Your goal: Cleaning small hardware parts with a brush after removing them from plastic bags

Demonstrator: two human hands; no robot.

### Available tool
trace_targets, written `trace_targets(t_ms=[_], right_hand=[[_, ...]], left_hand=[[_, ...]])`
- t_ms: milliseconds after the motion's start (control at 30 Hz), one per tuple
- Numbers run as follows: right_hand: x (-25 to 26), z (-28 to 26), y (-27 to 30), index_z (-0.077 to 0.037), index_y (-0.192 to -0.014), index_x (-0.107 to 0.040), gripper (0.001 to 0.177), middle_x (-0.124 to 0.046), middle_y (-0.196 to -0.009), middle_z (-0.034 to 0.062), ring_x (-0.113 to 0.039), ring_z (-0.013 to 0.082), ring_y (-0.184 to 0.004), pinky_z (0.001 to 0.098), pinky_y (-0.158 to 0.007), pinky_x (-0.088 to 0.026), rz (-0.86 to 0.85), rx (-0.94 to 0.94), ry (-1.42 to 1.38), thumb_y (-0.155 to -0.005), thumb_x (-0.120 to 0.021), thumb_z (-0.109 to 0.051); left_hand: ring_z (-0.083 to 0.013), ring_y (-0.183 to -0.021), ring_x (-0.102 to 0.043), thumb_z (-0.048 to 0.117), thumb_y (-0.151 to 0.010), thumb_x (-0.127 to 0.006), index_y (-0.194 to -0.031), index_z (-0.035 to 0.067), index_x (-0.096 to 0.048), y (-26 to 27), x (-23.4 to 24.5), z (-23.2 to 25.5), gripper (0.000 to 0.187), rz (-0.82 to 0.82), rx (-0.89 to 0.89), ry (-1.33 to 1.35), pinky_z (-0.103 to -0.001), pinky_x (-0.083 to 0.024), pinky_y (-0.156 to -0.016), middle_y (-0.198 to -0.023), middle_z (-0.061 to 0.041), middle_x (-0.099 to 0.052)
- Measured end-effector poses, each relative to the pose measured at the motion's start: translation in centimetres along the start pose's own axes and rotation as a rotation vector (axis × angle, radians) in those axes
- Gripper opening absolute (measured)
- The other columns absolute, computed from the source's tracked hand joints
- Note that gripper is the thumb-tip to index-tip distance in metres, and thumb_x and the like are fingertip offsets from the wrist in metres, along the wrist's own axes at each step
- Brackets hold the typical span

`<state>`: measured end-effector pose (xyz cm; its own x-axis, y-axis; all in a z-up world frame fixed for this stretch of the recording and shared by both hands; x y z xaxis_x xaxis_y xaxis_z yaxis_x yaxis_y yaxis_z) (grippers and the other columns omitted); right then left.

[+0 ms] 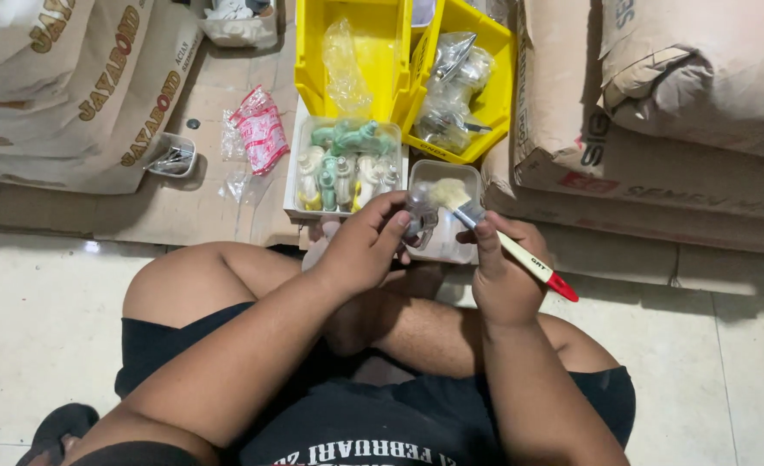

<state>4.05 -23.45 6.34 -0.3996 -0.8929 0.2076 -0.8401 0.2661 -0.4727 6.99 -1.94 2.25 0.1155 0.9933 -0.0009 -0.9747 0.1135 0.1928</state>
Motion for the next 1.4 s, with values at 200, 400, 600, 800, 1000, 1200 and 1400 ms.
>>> trace_targets(t_ms=[200, 400, 600, 800, 1000, 1200, 1400], right_hand=[[0.5, -0.2, 2.4, 0.002, -0.098, -0.075, 0.036, -0.074, -0.087, 0.0139, -0.075, 0.0216, -0.086, 0.0317, -0.083, -0.057, 0.043, -0.045, 0.049, -0.087, -0.089, -0.028], [0.1, 0.0, 0.7, 0.011, -0.099, -0.069, 0.03, -0.071, -0.072, 0.0194, -0.071, 0.0202, -0.067, 0.0347, -0.07, -0.059, 0.016, -0.075, -0.041, -0.095, -0.083, -0.016], [-0.1, -0.7, 2.1, -0.007, -0.097, -0.078, 0.035, -0.075, -0.086, 0.0125, -0.074, 0.0258, -0.083, 0.0354, -0.076, -0.058, -0.04, -0.025, 0.136, -0.081, -0.093, -0.033], [-1.6, -3.7, 0.3, 0.002, -0.098, -0.075, 0.02, -0.075, -0.094, 0.0238, -0.073, 0.043, -0.094, 0.0496, -0.084, -0.057, -0.118, 0.133, 0.09, -0.094, -0.079, -0.017], [-1.2, -2.6, 1.5, -0.001, -0.101, -0.079, 0.025, -0.076, -0.094, 0.0202, -0.075, 0.035, -0.092, 0.0431, -0.086, -0.058, -0.061, 0.157, -0.047, -0.088, -0.084, -0.022], [-1.9, -5.0, 0.6, 0.001, -0.106, -0.077, 0.024, -0.076, -0.104, 0.0227, -0.074, 0.0399, -0.1, 0.0474, -0.09, -0.057, -0.104, 0.185, -0.016, -0.089, -0.081, -0.016], [-1.4, -3.9, 1.6, -0.003, -0.102, -0.078, 0.025, -0.076, -0.099, 0.0168, -0.076, 0.033, -0.095, 0.0416, -0.087, -0.058, -0.08, 0.202, 0.008, -0.091, -0.079, -0.026]], left_hand=[[-0.0484, -0.098, -0.071, 0.022, -0.103, -0.057, -0.139, 0.009, -0.06, 1.4, 0.2, 3.3, 0.039, -0.001, -0.159, -0.32, -0.064, -0.062, -0.077, -0.103, -0.03, -0.07], [-0.0454, -0.107, -0.067, 0.021, -0.105, -0.05, -0.141, 0.008, -0.055, 0.6, 0.6, 2.6, 0.039, 0.01, -0.072, -0.196, -0.063, -0.059, -0.085, -0.116, -0.028, -0.067], [-0.0254, -0.089, -0.067, 0.021, -0.107, -0.039, -0.135, 0.007, -0.057, -0.9, 0.9, -1.2, 0.036, -0.047, -0.029, 0.086, -0.058, -0.067, -0.071, -0.094, -0.018, -0.063], [-0.0375, -0.092, -0.07, 0.029, -0.102, -0.06, -0.145, 0.01, -0.049, 0.3, 0.7, 0.9, 0.048, -0.018, -0.161, -0.03, -0.057, -0.061, -0.077, -0.115, -0.032, -0.069], [-0.0297, -0.094, -0.07, 0.029, -0.104, -0.057, -0.137, 0.011, -0.058, 1.0, 1.6, 2.2, 0.037, 0.068, -0.202, -0.134, -0.053, -0.059, -0.08, -0.103, -0.022, -0.075], [-0.0464, -0.113, -0.067, 0.025, -0.099, -0.067, -0.133, 0.01, -0.064, 1.0, 1.7, 2.7, 0.037, 0.055, -0.318, -0.237, -0.055, -0.053, -0.097, -0.113, -0.024, -0.073], [-0.0451, -0.119, -0.064, 0.018, -0.097, -0.068, -0.131, 0.01, -0.068, 1.5, 1.5, 3.7, 0.035, 0.112, -0.381, -0.28, -0.054, -0.048, -0.105, -0.117, -0.021, -0.072]])
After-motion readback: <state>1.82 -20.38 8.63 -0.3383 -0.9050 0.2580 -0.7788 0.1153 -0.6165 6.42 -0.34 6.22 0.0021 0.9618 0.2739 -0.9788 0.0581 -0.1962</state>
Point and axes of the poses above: each hand's wrist, its own y-axis away from the middle knuckle, its own x-axis out of the back of the hand, z = x × y, the point moved 7 cm from there along -y, towards the middle knuckle
